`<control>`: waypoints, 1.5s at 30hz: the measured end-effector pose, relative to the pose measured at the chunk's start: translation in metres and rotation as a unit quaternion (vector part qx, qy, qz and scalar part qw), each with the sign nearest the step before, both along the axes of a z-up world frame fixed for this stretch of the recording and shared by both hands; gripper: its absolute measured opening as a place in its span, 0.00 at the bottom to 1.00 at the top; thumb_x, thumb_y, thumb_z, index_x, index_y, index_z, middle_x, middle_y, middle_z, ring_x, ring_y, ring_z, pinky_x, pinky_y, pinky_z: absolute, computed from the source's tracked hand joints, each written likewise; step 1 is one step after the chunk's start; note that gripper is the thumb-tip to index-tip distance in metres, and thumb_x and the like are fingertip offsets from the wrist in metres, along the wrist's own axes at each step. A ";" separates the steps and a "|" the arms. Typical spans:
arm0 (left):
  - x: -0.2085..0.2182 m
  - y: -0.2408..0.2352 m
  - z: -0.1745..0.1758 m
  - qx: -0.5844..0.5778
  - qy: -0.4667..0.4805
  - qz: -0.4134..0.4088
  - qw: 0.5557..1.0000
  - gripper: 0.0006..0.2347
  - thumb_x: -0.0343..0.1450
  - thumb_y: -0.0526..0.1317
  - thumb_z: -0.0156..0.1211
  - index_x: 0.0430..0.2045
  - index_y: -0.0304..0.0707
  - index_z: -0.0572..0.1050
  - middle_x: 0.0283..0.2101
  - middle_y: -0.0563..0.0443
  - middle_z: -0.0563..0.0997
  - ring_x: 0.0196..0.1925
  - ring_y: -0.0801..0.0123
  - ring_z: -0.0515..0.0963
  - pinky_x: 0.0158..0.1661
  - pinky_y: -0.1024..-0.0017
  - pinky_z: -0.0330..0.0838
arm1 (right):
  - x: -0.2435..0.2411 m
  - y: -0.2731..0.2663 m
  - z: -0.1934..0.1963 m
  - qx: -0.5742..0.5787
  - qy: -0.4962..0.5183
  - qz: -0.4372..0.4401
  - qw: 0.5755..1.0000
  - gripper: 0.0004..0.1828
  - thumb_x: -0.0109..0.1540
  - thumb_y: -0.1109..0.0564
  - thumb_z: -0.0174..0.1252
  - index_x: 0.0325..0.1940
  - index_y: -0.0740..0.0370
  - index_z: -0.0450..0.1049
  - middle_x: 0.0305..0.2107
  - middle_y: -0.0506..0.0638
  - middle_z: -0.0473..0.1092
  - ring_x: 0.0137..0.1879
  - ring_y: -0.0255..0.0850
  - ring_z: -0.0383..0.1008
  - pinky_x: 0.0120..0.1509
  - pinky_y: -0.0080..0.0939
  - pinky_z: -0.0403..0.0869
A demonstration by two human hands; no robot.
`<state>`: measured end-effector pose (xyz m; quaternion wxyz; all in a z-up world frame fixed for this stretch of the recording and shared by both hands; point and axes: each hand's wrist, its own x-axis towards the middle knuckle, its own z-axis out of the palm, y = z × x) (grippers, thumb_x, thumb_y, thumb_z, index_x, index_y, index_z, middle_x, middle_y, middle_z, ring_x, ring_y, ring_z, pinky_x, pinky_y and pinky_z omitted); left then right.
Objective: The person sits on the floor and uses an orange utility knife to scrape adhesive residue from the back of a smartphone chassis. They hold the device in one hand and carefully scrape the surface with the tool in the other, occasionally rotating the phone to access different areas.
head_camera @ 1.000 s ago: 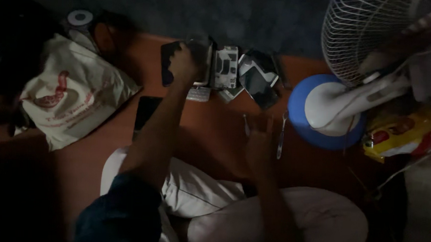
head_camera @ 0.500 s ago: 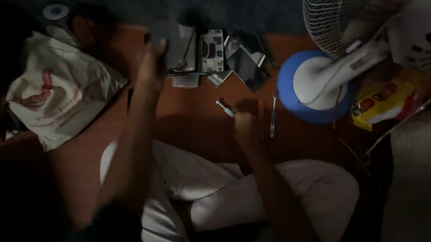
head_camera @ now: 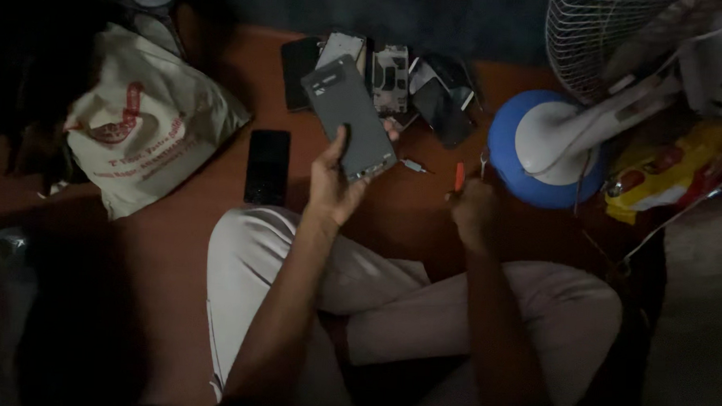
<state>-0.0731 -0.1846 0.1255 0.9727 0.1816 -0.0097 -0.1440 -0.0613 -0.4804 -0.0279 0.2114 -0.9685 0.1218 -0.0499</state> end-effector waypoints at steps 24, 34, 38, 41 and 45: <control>-0.022 -0.016 0.000 0.247 0.005 -0.312 0.918 0.35 0.77 0.63 0.40 0.65 0.24 0.68 0.54 0.22 0.80 0.45 0.47 0.85 0.40 0.64 0.81 | -0.030 0.039 0.175 0.453 -0.073 0.072 0.886 0.18 0.66 0.54 0.63 0.56 0.65 0.72 0.38 0.44 0.75 0.33 0.27 0.70 0.32 0.26 0.67; -0.036 -0.052 -0.014 0.087 -0.103 -0.121 0.983 0.47 0.66 0.71 0.50 0.75 0.42 0.43 0.76 0.36 0.54 0.78 0.46 0.56 0.68 0.30 0.62 | -0.043 0.059 0.174 0.479 -0.113 -0.046 0.869 0.19 0.67 0.54 0.65 0.57 0.66 0.72 0.32 0.44 0.72 0.27 0.28 0.65 0.27 0.28 0.65; -0.037 -0.044 -0.015 -0.103 -0.085 -0.133 0.982 0.46 0.69 0.75 0.40 0.78 0.48 0.46 0.77 0.38 0.56 0.78 0.45 0.58 0.69 0.32 0.61 | -0.043 0.057 0.176 0.425 -0.087 0.031 0.901 0.19 0.67 0.57 0.64 0.59 0.68 0.72 0.32 0.46 0.73 0.28 0.30 0.66 0.30 0.30 0.66; -0.040 -0.043 -0.015 -0.167 -0.071 -0.156 0.971 0.43 0.71 0.75 0.37 0.77 0.45 0.51 0.74 0.36 0.58 0.76 0.44 0.60 0.71 0.34 0.61 | -0.046 0.050 0.178 0.353 -0.113 0.079 0.925 0.17 0.71 0.58 0.64 0.61 0.70 0.74 0.35 0.48 0.74 0.34 0.32 0.70 0.37 0.31 0.69; -0.041 -0.045 -0.014 -0.060 -0.045 -0.134 0.988 0.37 0.75 0.69 0.35 0.75 0.45 0.53 0.75 0.34 0.57 0.76 0.40 0.59 0.72 0.36 0.59 | -0.056 0.044 0.188 0.186 -0.173 0.117 0.960 0.17 0.75 0.56 0.59 0.63 0.71 0.72 0.37 0.51 0.74 0.39 0.34 0.74 0.44 0.33 0.71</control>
